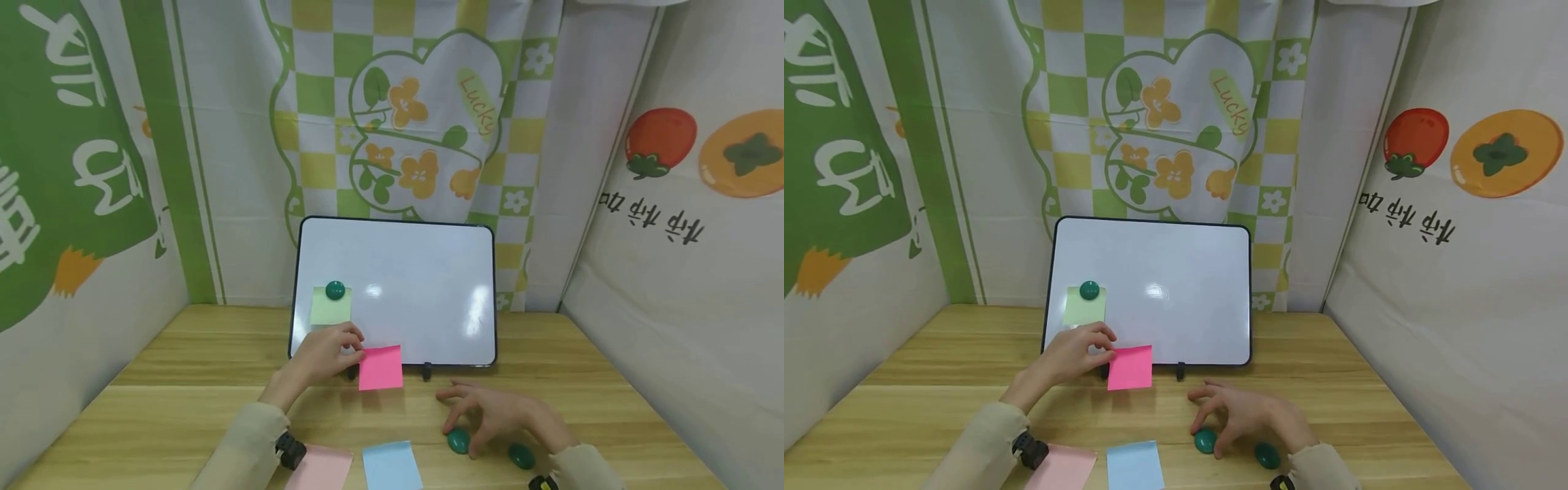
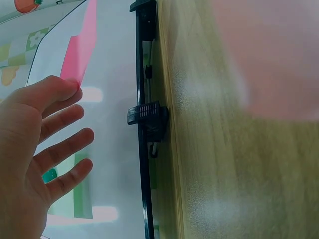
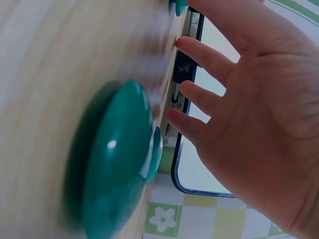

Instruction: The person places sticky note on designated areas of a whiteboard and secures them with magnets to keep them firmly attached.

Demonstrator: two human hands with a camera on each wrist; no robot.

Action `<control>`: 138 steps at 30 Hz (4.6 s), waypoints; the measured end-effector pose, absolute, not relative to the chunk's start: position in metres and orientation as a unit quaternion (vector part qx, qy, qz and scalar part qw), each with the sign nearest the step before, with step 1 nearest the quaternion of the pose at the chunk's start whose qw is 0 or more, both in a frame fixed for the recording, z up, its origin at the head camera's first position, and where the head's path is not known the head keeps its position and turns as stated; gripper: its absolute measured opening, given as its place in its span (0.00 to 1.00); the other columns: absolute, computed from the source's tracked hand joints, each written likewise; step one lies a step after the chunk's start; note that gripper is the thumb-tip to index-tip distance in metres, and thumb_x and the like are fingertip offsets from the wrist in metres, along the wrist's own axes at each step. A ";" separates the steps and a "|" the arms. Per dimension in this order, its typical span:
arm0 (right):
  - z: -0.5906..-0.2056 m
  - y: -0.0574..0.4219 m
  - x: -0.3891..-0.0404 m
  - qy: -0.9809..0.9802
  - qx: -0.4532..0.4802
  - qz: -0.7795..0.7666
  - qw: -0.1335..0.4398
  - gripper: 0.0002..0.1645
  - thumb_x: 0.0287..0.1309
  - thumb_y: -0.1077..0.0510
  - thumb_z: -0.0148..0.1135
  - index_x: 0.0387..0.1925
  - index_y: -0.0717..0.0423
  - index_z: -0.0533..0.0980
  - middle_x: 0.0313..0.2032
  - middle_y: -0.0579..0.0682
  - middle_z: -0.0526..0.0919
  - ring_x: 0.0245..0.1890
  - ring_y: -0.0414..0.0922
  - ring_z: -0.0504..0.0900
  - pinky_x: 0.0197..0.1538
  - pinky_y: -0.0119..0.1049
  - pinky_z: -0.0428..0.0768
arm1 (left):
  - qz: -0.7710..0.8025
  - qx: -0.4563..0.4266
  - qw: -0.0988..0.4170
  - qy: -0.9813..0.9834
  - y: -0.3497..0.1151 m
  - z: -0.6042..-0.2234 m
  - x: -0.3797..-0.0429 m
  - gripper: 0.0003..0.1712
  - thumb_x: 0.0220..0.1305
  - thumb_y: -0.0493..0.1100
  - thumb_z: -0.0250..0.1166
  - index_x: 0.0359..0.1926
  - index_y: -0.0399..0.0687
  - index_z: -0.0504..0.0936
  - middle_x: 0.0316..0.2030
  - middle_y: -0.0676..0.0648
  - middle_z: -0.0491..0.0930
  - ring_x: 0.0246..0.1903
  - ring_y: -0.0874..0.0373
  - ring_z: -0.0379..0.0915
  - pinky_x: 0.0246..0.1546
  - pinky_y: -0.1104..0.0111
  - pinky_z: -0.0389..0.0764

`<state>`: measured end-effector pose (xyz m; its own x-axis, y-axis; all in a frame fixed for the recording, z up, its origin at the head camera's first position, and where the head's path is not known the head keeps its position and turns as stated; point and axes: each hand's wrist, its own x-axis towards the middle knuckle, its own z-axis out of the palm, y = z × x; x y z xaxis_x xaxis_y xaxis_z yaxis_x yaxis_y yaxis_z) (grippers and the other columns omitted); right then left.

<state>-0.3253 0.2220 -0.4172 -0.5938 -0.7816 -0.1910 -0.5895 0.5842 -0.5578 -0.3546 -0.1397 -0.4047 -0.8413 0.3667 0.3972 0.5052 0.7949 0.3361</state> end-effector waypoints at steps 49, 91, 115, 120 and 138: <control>-0.408 0.204 -0.328 0.855 -0.454 -0.229 0.099 0.18 0.56 0.50 0.71 0.49 0.42 0.83 0.71 0.49 0.67 0.77 0.62 0.46 0.66 0.75 0.56 | -0.197 -0.245 0.194 -0.929 -0.143 -0.402 -0.353 0.08 0.62 0.50 0.69 0.34 0.54 0.89 0.43 0.56 0.83 0.43 0.60 0.80 0.44 0.65 0.82; -0.388 0.177 -0.335 0.833 -0.510 -0.173 -0.125 0.22 0.50 0.53 0.76 0.49 0.49 0.83 0.70 0.51 0.68 0.75 0.61 0.55 0.63 0.63 0.73 | -0.164 -0.252 0.227 -0.926 -0.133 -0.393 -0.360 0.07 0.61 0.49 0.70 0.31 0.53 0.89 0.43 0.56 0.84 0.40 0.61 0.80 0.37 0.72 0.81; -0.374 0.153 -0.342 0.827 -0.476 -0.157 -0.256 0.23 0.46 0.53 0.79 0.46 0.49 0.83 0.68 0.53 0.71 0.74 0.61 0.59 0.64 0.64 0.71 | -0.169 -0.239 0.245 -0.924 -0.127 -0.383 -0.366 0.07 0.62 0.50 0.70 0.32 0.55 0.90 0.48 0.53 0.85 0.42 0.59 0.82 0.36 0.72 0.82; -0.370 0.148 -0.345 0.821 -0.474 -0.157 -0.275 0.22 0.47 0.53 0.79 0.46 0.50 0.83 0.69 0.53 0.70 0.73 0.61 0.59 0.64 0.64 0.71 | -0.171 -0.243 0.272 -0.915 -0.125 -0.378 -0.367 0.07 0.61 0.49 0.71 0.32 0.53 0.90 0.47 0.53 0.85 0.45 0.57 0.82 0.40 0.68 0.84; -0.362 0.125 -0.358 0.812 -0.455 -0.143 -0.336 0.24 0.44 0.52 0.80 0.45 0.52 0.83 0.67 0.55 0.73 0.73 0.59 0.61 0.66 0.62 0.70 | -0.165 -0.264 0.344 -0.886 -0.128 -0.368 -0.378 0.05 0.60 0.45 0.72 0.31 0.50 0.90 0.59 0.47 0.81 0.67 0.45 0.68 0.68 0.46 0.67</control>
